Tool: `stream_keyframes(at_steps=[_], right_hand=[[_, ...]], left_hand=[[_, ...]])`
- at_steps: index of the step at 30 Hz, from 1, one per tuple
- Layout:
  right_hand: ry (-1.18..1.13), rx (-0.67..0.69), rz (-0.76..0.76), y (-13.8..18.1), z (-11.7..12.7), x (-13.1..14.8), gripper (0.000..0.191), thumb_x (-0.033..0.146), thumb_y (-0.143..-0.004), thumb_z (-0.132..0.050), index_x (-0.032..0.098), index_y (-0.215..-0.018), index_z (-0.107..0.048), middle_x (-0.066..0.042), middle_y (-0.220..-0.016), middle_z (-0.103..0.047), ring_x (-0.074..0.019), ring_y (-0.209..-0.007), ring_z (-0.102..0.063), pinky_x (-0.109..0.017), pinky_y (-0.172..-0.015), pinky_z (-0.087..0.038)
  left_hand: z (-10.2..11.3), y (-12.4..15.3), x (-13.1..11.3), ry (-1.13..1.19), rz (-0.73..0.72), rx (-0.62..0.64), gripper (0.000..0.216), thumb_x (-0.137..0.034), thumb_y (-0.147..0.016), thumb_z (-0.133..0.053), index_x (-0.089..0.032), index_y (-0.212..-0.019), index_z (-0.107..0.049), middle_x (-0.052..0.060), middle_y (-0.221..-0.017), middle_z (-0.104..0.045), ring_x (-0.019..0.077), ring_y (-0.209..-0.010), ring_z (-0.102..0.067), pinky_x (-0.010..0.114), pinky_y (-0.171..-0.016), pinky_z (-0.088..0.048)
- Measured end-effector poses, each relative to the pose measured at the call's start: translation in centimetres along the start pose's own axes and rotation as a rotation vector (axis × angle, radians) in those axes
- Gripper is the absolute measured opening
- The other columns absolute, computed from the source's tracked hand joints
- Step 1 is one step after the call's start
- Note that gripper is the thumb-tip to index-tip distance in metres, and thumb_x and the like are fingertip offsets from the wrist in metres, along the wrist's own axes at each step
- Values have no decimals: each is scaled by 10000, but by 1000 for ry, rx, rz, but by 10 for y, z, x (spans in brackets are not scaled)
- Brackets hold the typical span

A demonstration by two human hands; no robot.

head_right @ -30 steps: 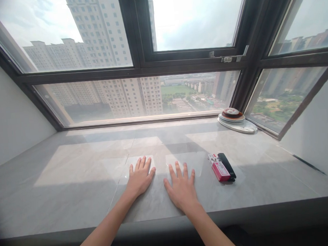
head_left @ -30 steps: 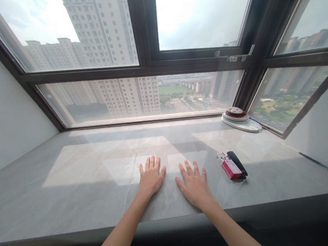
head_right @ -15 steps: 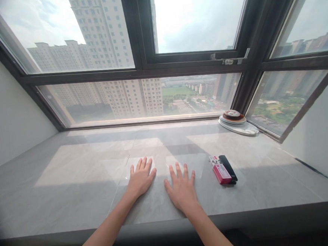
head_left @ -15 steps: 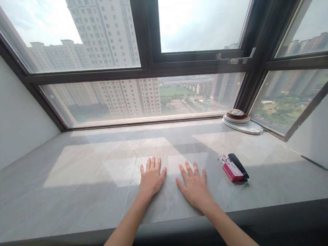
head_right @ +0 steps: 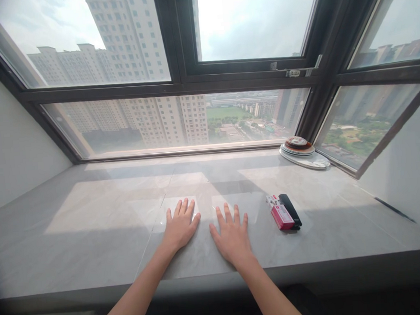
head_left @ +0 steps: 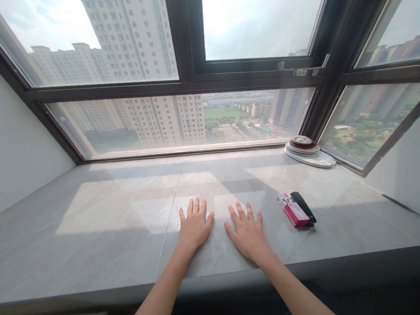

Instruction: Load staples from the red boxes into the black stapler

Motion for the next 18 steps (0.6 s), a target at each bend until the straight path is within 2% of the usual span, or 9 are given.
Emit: stream_keyframes(at_steps=[5, 18], right_hand=[[-2, -12, 10, 6, 3, 1, 645, 592, -1065, -259, 319, -1650, -261, -36, -1719, -156, -354, -1569, -37, -605, -1220, -39], [-28, 4, -11, 16, 4, 2, 652, 593, -1068, -247, 311, -1656, -243, -23, -1725, -125, -341, -1575, -15, -588, -1232, -14]], left_hand=[[3, 14, -7, -10, 6, 5, 641, -562, -1039, -301, -287, -1618, -314, 90, -1705, -205, 328, -1583, -122, 668, -1220, -63], [17, 51, -19, -7, -20, -13, 619, -531, -1043, -286, -289, -1613, -319, 72, -1704, -224, 327, -1580, -134, 634, -1241, -74]])
Point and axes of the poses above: each hand's wrist, its own y-axis away from the middle knuckle, its own z-axis out of the back of the hand, x = y × z, the point moved 2 cm from there along -y, towards the middle knuckle
